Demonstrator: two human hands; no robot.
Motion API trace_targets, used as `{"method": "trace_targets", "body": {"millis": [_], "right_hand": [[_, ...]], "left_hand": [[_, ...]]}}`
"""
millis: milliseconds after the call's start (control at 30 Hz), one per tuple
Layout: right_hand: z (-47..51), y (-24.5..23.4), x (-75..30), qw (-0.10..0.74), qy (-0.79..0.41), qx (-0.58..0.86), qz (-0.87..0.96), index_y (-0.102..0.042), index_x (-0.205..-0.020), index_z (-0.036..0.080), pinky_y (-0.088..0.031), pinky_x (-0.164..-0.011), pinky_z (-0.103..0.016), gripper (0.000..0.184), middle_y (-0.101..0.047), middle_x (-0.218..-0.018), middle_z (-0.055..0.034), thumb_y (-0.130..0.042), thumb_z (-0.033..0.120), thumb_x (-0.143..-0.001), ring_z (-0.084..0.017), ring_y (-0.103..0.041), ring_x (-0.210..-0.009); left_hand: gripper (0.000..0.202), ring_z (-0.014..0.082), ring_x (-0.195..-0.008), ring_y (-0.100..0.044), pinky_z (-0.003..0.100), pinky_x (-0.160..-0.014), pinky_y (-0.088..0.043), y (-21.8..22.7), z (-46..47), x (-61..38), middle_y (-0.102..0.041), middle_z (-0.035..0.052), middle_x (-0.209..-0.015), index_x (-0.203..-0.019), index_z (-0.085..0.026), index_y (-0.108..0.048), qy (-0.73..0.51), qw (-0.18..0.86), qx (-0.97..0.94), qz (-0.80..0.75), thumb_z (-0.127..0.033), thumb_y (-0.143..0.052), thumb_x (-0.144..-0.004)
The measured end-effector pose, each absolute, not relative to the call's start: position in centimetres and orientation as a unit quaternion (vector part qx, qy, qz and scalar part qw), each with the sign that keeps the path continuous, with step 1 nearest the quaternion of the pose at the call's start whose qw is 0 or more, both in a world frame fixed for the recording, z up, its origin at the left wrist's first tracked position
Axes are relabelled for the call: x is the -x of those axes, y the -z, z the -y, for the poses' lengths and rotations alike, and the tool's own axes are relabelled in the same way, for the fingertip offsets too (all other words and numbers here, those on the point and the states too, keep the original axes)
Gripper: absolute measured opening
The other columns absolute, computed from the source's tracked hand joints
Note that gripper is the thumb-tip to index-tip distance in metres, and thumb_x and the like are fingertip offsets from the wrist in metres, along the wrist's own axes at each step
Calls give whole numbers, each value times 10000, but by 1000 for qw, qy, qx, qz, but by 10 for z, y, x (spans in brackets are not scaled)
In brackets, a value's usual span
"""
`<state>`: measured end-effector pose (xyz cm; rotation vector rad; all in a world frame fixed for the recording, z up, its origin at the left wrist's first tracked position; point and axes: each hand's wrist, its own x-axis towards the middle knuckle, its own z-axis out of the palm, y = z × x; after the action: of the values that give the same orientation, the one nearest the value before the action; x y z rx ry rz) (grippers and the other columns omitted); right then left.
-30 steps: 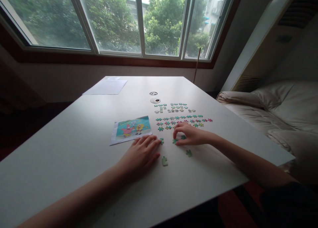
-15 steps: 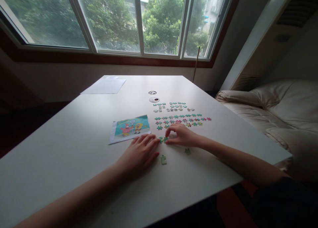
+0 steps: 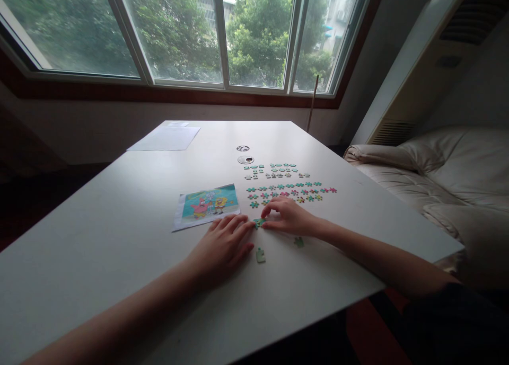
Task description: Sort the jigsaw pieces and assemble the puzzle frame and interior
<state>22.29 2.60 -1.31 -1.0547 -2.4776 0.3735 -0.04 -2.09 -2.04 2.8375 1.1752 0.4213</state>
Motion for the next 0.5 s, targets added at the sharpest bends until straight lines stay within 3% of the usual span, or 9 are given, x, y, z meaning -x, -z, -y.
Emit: {"method": "trace_targets", "body": {"millis": [500], "right_hand": [[-24, 11, -223, 199, -88, 376, 901, -672, -832, 202, -377, -816, -326, 212, -647, -834, -43, -617, 399, -777, -172, -556, -820]], "left_hand": [[352, 283, -1155, -411, 469, -939, -344, 22, 21, 1, -492, 90, -1253, -1238, -223, -447, -132, 23, -916, -379, -332, -409, -905]]}}
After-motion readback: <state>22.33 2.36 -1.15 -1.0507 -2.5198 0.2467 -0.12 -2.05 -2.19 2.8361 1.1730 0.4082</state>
